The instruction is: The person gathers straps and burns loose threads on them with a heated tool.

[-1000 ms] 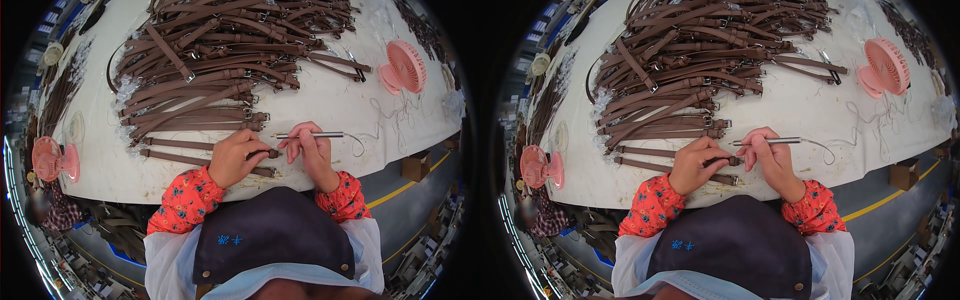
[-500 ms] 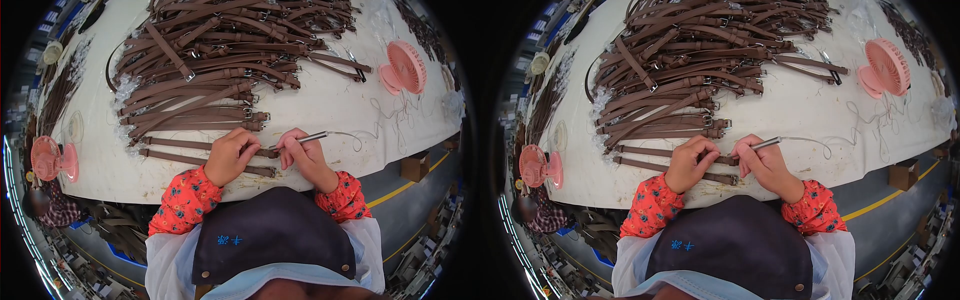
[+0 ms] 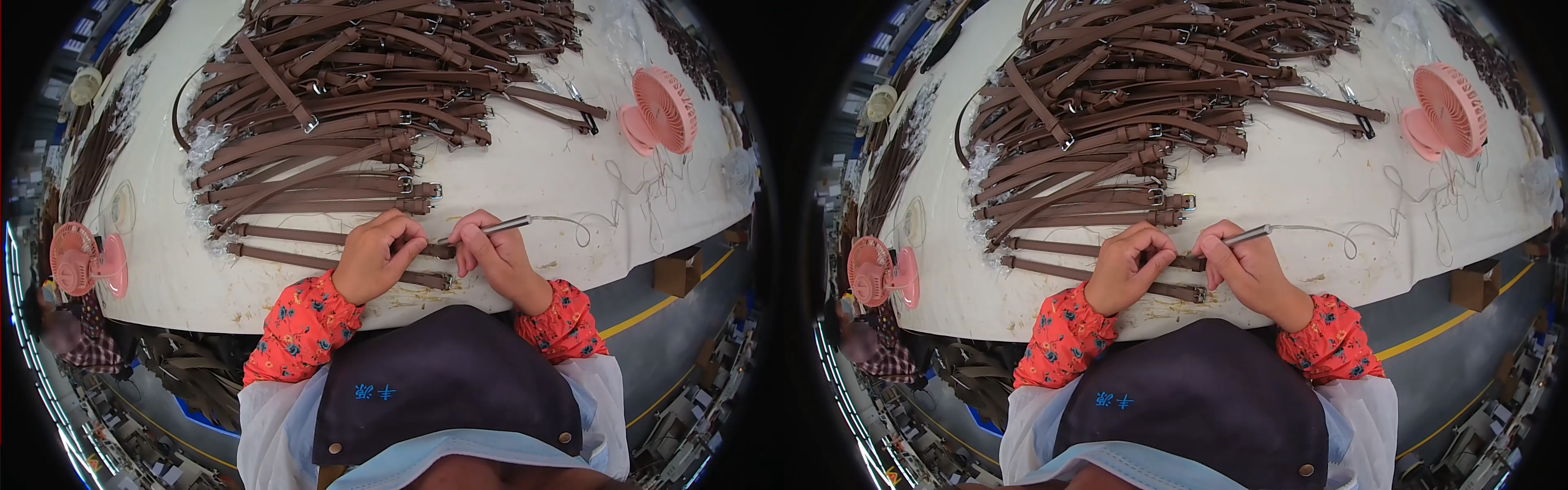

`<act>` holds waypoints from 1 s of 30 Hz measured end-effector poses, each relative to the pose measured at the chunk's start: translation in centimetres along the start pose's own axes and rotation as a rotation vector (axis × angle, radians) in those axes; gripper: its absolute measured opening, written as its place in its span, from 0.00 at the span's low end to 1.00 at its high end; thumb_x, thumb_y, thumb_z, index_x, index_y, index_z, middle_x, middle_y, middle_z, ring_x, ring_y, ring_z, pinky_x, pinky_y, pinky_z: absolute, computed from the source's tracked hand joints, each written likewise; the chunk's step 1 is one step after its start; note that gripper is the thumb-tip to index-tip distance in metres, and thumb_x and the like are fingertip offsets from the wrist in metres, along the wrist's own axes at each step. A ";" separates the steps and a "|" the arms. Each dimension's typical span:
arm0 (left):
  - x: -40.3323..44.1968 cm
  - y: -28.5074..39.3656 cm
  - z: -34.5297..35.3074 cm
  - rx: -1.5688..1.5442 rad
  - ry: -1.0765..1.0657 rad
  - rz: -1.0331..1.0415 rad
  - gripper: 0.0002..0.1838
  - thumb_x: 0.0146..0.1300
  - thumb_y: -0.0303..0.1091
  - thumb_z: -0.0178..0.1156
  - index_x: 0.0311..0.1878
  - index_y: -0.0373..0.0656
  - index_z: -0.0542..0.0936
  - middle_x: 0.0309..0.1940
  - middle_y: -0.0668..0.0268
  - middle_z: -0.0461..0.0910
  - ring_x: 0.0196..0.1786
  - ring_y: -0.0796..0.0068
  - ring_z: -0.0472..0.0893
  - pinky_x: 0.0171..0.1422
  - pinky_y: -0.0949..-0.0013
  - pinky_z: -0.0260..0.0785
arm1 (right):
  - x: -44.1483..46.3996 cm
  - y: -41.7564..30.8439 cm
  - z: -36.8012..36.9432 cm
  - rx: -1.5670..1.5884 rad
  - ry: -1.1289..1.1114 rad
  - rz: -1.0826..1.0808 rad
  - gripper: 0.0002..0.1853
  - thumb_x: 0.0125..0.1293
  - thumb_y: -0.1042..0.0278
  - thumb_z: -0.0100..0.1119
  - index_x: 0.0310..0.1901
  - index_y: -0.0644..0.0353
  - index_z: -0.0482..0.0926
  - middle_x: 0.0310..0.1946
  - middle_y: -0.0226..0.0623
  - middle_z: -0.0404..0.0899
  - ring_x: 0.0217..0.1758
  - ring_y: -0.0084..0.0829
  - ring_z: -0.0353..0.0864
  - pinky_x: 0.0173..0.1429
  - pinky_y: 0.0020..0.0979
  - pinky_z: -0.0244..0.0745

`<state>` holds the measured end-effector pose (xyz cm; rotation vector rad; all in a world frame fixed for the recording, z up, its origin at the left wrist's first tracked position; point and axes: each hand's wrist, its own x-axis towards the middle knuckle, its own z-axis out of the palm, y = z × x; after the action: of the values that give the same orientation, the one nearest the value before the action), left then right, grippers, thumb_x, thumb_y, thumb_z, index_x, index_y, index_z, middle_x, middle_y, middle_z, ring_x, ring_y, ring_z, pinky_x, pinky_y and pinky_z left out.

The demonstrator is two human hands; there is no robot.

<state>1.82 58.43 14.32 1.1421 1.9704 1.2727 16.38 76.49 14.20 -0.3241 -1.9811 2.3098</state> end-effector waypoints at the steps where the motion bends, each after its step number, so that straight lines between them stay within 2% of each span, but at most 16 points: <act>1: 0.0 0.0 0.0 0.001 -0.002 -0.004 0.03 0.65 0.26 0.66 0.40 0.37 0.83 0.34 0.65 0.79 0.31 0.76 0.77 0.36 0.74 0.67 | 0.0 0.1 0.0 0.008 0.011 -0.007 0.16 0.83 0.60 0.46 0.44 0.66 0.76 0.21 0.29 0.75 0.23 0.19 0.76 0.30 0.24 0.73; 17: 0.0 -0.2 0.0 -0.010 0.006 0.027 0.03 0.65 0.26 0.66 0.39 0.38 0.83 0.33 0.66 0.79 0.31 0.78 0.77 0.34 0.74 0.66 | 0.1 0.0 0.0 -0.014 0.023 -0.021 0.16 0.83 0.61 0.47 0.43 0.66 0.77 0.20 0.29 0.76 0.22 0.18 0.77 0.29 0.23 0.71; 20: -0.1 0.1 -0.3 -0.005 -0.044 -0.007 0.04 0.64 0.25 0.67 0.41 0.38 0.83 0.36 0.66 0.79 0.32 0.80 0.76 0.34 0.75 0.66 | 0.1 0.0 0.0 -0.008 0.022 -0.030 0.16 0.83 0.61 0.46 0.43 0.66 0.77 0.21 0.29 0.76 0.22 0.18 0.77 0.29 0.23 0.71; 23: 0.0 -0.4 -0.5 -0.177 0.063 -0.128 0.07 0.63 0.24 0.67 0.43 0.39 0.83 0.40 0.67 0.78 0.33 0.82 0.75 0.35 0.75 0.67 | 0.0 0.0 0.1 0.043 0.059 -0.046 0.16 0.83 0.61 0.47 0.43 0.66 0.77 0.22 0.29 0.76 0.22 0.18 0.76 0.28 0.23 0.72; 30: -0.2 0.0 -0.6 0.034 -0.083 0.086 0.12 0.60 0.20 0.67 0.47 0.41 0.84 0.43 0.66 0.78 0.35 0.78 0.77 0.37 0.75 0.70 | -0.2 -0.3 -0.3 0.019 0.020 -0.002 0.16 0.83 0.60 0.47 0.43 0.65 0.78 0.25 0.29 0.77 0.22 0.17 0.76 0.28 0.21 0.69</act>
<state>1.43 57.94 14.56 1.2885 1.9077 1.2184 16.67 76.82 14.45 -0.3418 -1.9481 2.3132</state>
